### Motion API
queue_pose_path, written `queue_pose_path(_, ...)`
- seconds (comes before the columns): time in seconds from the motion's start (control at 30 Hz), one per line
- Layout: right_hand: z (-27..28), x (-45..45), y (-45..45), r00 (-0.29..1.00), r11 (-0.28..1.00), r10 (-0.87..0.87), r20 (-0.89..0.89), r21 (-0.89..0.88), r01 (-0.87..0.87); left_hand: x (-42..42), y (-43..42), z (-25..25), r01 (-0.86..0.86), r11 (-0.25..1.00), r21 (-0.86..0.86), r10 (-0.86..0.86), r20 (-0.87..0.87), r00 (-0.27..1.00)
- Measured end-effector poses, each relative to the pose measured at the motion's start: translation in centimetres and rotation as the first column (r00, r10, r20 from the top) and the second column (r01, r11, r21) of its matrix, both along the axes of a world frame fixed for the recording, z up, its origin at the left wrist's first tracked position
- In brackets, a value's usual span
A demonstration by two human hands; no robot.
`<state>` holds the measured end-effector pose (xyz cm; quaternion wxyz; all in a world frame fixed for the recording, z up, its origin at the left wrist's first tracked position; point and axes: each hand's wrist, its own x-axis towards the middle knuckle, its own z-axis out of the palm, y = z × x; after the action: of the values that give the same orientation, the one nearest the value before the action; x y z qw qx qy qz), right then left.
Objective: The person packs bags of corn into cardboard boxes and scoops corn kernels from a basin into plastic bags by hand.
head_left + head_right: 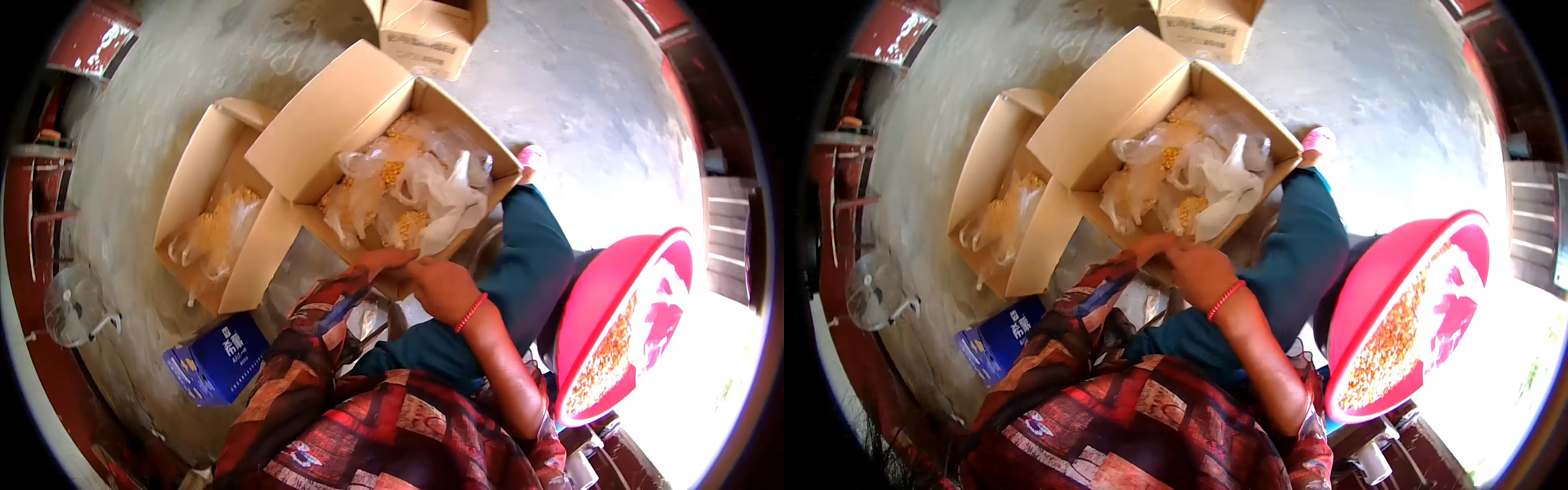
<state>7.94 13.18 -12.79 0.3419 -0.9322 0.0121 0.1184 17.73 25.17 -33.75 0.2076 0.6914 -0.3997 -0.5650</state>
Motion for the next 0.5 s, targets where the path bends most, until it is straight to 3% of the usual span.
queue_pose_path(0.07, 1.7, -0.5, 0.3, 0.997, 0.998, -0.040, 0.068, 0.060, 0.036, -0.3, 0.9, -0.2, 0.061, 0.998, 0.012, -0.061, 0.034, 0.998)
queue_pose_path(0.13, 2.7, -1.7, 0.8, 0.958, 0.989, -0.122, 0.259, 0.114, 0.095, -0.6, 1.1, -0.5, 0.103, 0.994, 0.018, -0.104, 0.066, 0.992)
queue_pose_path(0.23, 4.0, -4.0, 1.1, 0.919, 0.989, -0.148, 0.365, 0.064, 0.134, -1.0, 0.6, -0.3, 0.112, 0.994, 0.019, -0.113, 0.129, 0.985)
queue_pose_path(0.4, 6.7, -8.4, 0.9, 0.871, 0.971, -0.193, 0.451, -0.038, 0.235, -1.0, 1.2, 0.0, 0.013, 1.000, -0.009, -0.010, 0.236, 0.972)
queue_pose_path(0.5, 8.8, -11.6, 0.7, 0.839, 0.955, -0.255, 0.481, -0.009, 0.295, -0.3, 2.5, 0.2, -0.084, 0.994, -0.067, 0.099, 0.285, 0.953)
